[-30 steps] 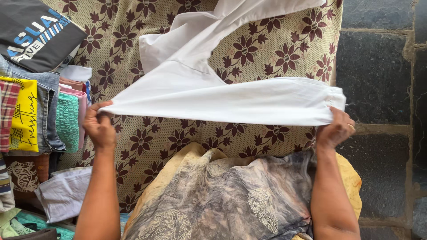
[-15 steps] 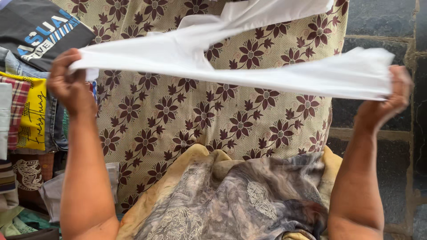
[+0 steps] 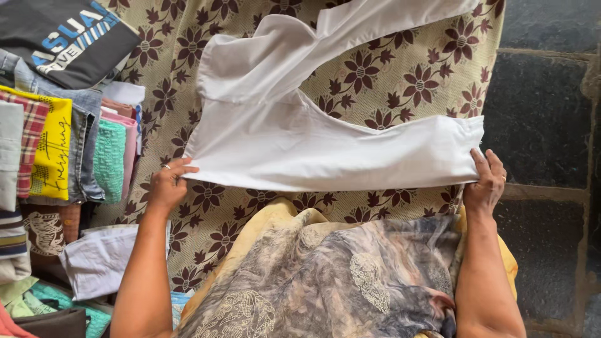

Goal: The person folds a shirt and a pair of pants on a patterned surface by hand, smoothing the fabric and aligning the edges before placing the folded items onto a stack of other clothes.

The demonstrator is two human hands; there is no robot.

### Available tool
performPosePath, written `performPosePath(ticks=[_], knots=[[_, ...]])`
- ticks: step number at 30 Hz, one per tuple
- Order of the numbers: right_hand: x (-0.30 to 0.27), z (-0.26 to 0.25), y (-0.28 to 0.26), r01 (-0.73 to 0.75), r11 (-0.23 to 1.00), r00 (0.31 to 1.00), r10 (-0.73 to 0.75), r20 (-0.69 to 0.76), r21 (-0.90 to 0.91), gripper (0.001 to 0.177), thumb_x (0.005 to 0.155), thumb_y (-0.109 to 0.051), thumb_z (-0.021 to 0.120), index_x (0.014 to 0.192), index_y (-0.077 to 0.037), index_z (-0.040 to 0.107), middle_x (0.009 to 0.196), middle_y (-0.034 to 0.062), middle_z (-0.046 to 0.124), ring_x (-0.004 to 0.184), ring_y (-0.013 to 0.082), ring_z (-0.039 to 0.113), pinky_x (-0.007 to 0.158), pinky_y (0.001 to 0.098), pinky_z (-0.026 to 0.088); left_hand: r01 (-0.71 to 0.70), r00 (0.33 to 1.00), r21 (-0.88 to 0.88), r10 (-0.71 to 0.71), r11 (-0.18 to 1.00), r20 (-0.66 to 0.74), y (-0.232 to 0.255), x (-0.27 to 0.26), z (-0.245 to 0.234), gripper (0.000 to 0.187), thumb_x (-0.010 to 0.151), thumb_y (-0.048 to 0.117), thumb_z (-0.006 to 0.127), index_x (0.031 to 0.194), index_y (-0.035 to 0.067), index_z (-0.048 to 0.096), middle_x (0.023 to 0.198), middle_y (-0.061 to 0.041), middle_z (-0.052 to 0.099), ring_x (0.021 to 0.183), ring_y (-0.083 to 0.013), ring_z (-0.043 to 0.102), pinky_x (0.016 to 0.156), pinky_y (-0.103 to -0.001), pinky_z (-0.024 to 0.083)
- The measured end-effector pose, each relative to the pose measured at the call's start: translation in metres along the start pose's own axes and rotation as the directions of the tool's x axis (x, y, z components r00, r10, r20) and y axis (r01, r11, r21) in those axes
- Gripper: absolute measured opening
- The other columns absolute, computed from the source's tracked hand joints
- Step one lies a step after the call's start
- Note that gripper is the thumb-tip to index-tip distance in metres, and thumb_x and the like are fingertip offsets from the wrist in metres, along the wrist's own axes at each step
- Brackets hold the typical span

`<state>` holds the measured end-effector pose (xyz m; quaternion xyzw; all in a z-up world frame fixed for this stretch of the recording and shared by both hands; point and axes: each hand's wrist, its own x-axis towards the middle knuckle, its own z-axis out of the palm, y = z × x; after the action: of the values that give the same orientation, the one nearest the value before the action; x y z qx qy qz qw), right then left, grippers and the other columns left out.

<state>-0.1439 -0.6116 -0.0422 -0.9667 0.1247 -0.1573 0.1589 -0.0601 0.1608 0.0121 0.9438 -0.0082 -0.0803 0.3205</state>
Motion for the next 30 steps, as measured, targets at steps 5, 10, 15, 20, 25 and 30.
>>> performPosePath(ticks=[5, 10, 15, 20, 25, 30], knots=[[-0.007, -0.029, -0.005, 0.029, 0.994, 0.999, -0.031, -0.014, -0.105, 0.028, 0.108, -0.005, 0.066, 0.132, -0.018, 0.073, 0.149, 0.0212, 0.060, 0.140, 0.0369, 0.055, 0.117, 0.0437, 0.044, -0.121, 0.992, 0.198, 0.111, 0.973, 0.063, -0.012, 0.005, 0.006, 0.046, 0.084, -0.009, 0.056, 0.106, 0.023, 0.080, 0.136, -0.004, 0.070, 0.133, -0.0252, 0.062, 0.117, -0.037, 0.047], [-0.009, -0.052, -0.017, -0.090, 0.962, 0.910, 0.184, 0.371, -0.256, 0.075, 0.081, 0.017, 0.053, 0.143, -0.024, 0.067, 0.153, 0.0181, 0.056, 0.132, 0.0382, 0.054, 0.112, 0.0445, 0.042, -0.150, 0.974, 0.559, 0.024, 0.816, 0.227, 0.029, 0.001, 0.004, 0.035, 0.078, 0.006, 0.070, 0.102, 0.028, 0.083, 0.138, 0.001, 0.066, 0.131, -0.0254, 0.058, 0.113, -0.043, 0.044], [0.013, -0.068, -0.019, -0.372, 0.926, 0.770, 0.342, 0.538, -0.057, 0.085, 0.076, 0.017, 0.049, 0.154, -0.017, 0.048, 0.160, 0.0173, 0.046, 0.148, 0.0351, 0.043, 0.122, 0.0484, 0.034, -0.073, 0.862, 0.719, -0.319, 0.691, 0.394, 0.103, 0.025, -0.007, 0.057, 0.073, 0.045, 0.087, 0.122, 0.022, 0.072, 0.139, -0.007, 0.058, 0.131, -0.0288, 0.050, 0.110, -0.048, 0.039], [0.050, -0.040, -0.016, -0.675, 0.611, 0.737, 0.529, 0.421, 0.414, 0.054, 0.103, -0.004, 0.049, 0.156, -0.009, 0.037, 0.153, 0.0207, 0.043, 0.141, 0.0318, 0.044, 0.114, 0.0404, 0.041, -0.328, 0.919, 0.546, 0.125, 0.771, 0.375, 0.152, 0.062, 0.022, 0.054, 0.088, 0.043, 0.072, 0.134, 0.017, 0.063, 0.139, -0.009, 0.060, 0.126, -0.0298, 0.058, 0.101, -0.048, 0.046], [0.070, 0.003, 0.005, -0.682, 0.463, 0.721, 0.558, 0.412, 0.566, 0.044, 0.097, -0.003, 0.070, 0.138, -0.001, 0.055, 0.117, 0.0151, 0.068, 0.103, 0.0199, 0.068, 0.087, 0.0283, 0.060, -0.487, 0.845, 0.360, 0.324, 0.796, 0.426, 0.200, 0.109, 0.090, 0.060, 0.091, 0.037, 0.070, 0.143, 0.013, 0.052, 0.150, -0.012, 0.049, 0.126, -0.0319, 0.058, 0.101, -0.048, 0.046], [0.082, -0.005, 0.020, -0.482, 0.536, 0.838, 0.514, 0.185, 0.693, 0.025, 0.099, 0.000, 0.074, 0.122, -0.001, 0.063, 0.105, 0.0067, 0.070, 0.087, 0.0096, 0.067, 0.077, 0.0190, 0.060, -0.559, 0.791, 0.300, 0.387, 0.773, 0.474, 0.228, 0.125, 0.132, 0.064, 0.091, 0.027, 0.069, 0.150, 0.017, 0.046, 0.161, -0.013, 0.038, 0.121, -0.0322, 0.062, 0.098, -0.044, 0.052]])
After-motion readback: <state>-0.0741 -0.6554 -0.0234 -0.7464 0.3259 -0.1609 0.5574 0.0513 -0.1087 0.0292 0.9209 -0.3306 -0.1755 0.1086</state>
